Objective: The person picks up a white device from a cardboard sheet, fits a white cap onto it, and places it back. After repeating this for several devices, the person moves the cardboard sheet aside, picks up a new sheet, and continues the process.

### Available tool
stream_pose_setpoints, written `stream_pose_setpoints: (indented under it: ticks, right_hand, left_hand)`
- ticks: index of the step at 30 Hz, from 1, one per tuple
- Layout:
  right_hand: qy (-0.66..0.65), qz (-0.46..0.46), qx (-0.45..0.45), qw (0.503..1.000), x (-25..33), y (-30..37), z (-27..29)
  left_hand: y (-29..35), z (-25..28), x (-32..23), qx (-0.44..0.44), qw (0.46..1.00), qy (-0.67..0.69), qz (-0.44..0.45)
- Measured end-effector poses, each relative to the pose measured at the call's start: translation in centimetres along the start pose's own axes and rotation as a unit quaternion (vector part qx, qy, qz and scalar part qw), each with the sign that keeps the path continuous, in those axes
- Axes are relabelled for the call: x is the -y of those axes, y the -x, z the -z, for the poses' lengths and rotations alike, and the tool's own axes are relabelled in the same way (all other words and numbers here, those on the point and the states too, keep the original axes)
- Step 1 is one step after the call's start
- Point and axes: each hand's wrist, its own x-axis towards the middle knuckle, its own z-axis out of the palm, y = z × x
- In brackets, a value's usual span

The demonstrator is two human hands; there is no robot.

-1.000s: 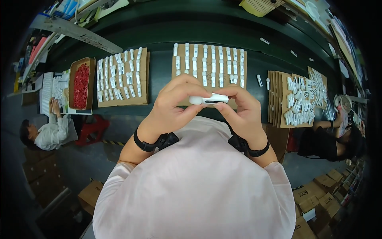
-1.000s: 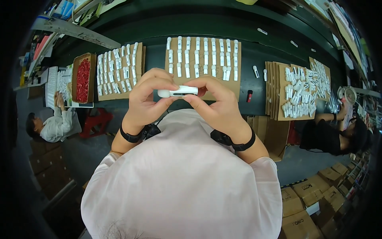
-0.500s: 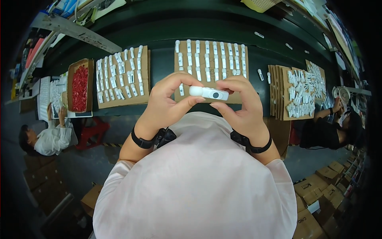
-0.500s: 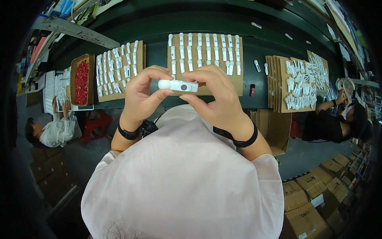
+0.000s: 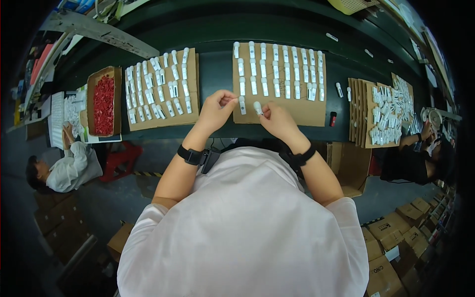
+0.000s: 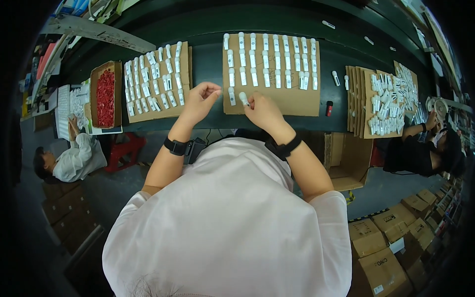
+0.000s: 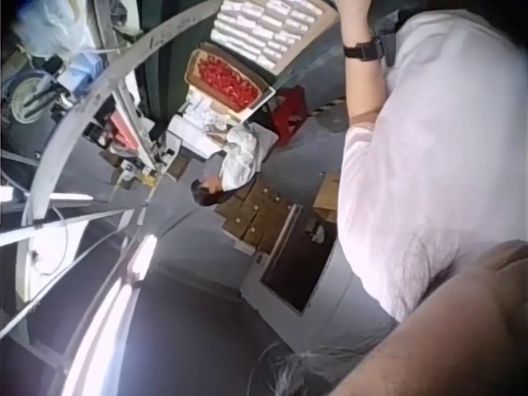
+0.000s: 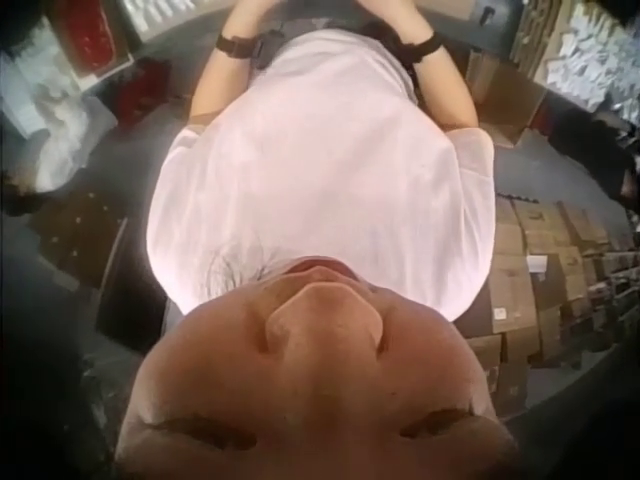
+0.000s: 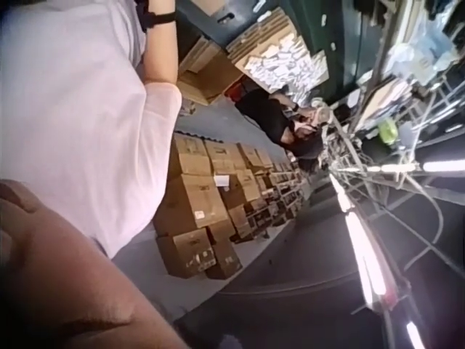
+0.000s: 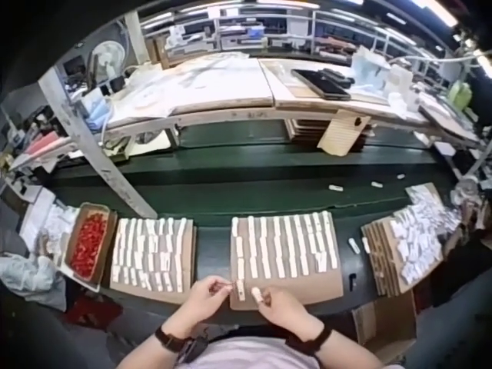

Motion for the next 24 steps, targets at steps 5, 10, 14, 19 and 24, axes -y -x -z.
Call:
stream_pose_setpoints:
  ticks: [5, 10, 14, 19, 24]
  right_hand:
    - [0.041, -0.068, -0.026, 0.997, -3.8, -3.1, -4.6]
    - [0.068, -0.113, -0.015, 0.991, -3.5, -4.6, -5.7]
    - [0.089, -0.113, -0.025, 0.989, -3.4, -4.7, -6.1]
    - [0.074, -0.077, -0.045, 0.993, -2.6, -3.5, -4.1]
    - [0.066, -0.053, -0.116, 0.99, -5.5, -2.5, -0.6]
  left_hand:
    - [0.9, 0.5, 6.3, 0.007, 0.993, -0.082, 0.086]
    - [1.2, 0.7, 7.5, 0.041, 0.986, -0.113, 0.112]
    - [0.5, 0.6, 8.0, 0.05, 0.987, -0.108, 0.105]
    - [-0.6, -0.2, 8.5, 0.062, 0.988, -0.091, 0.104]
    - [-1.5, -1.2, 8.7, 0.05, 0.985, -0.123, 0.108]
